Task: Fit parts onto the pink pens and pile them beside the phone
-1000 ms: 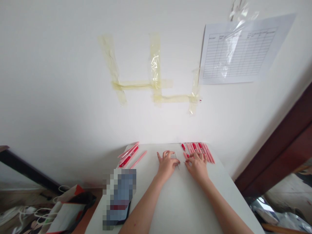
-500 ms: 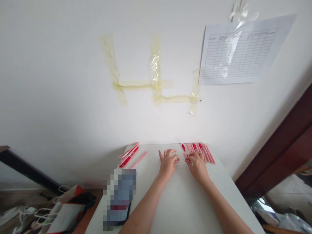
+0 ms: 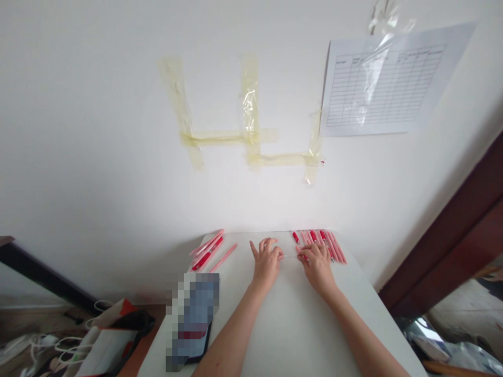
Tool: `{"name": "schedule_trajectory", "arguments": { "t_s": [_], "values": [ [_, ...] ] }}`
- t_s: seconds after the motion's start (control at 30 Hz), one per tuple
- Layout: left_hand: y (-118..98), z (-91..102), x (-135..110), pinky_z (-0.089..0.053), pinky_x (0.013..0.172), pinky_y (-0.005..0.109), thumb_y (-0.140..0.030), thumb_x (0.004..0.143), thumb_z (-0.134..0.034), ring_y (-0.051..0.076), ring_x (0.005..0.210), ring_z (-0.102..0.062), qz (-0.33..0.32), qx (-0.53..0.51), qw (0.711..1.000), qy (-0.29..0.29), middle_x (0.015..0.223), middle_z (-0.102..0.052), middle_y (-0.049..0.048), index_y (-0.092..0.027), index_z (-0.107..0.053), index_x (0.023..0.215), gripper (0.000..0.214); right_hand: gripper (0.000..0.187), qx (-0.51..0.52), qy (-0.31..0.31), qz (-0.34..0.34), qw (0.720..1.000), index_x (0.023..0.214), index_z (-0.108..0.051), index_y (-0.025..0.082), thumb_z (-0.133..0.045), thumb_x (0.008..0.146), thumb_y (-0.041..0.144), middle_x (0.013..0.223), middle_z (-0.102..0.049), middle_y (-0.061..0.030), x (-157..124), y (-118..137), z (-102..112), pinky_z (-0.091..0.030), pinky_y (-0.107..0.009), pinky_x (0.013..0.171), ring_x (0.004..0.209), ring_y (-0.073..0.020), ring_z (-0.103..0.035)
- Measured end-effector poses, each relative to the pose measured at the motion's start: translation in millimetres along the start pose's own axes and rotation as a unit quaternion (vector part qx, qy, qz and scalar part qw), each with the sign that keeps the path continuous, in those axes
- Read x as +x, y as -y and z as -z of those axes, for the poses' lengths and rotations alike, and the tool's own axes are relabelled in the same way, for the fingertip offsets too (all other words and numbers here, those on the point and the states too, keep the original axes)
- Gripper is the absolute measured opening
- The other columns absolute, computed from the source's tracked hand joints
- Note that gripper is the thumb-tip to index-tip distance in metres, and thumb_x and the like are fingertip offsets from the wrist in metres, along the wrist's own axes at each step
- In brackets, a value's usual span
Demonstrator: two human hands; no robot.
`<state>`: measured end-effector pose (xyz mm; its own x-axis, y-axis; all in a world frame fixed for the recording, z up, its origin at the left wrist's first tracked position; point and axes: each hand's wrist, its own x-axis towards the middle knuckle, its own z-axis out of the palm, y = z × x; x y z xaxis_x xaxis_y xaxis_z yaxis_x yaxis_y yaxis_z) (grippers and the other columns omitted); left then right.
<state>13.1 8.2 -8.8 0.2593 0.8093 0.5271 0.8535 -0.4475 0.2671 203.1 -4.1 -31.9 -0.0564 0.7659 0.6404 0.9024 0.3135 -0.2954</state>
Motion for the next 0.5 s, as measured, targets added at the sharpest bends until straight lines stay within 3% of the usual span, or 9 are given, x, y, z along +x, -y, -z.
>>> {"name": "schedule_trajectory", "arguments": {
  "t_s": [0.5],
  "values": [
    [-2.6,-0.8,-1.6,-0.008,0.113,0.075,-0.023,0.089,-0.059,0.026,0.130,-0.044,-0.021,-0.018,1.000,0.013,0.129,-0.058,0.0028,-0.024,-0.063,0.086,0.005,0.011,0.019,-0.009,0.043,0.999,0.088,-0.069,0.026,-0.060,0.091,0.029,0.102,-0.066,-0.0045,0.4,8.2,1.3,-0.036,-0.046,0.097,0.105,-0.0258,-0.051]
  ]
}}
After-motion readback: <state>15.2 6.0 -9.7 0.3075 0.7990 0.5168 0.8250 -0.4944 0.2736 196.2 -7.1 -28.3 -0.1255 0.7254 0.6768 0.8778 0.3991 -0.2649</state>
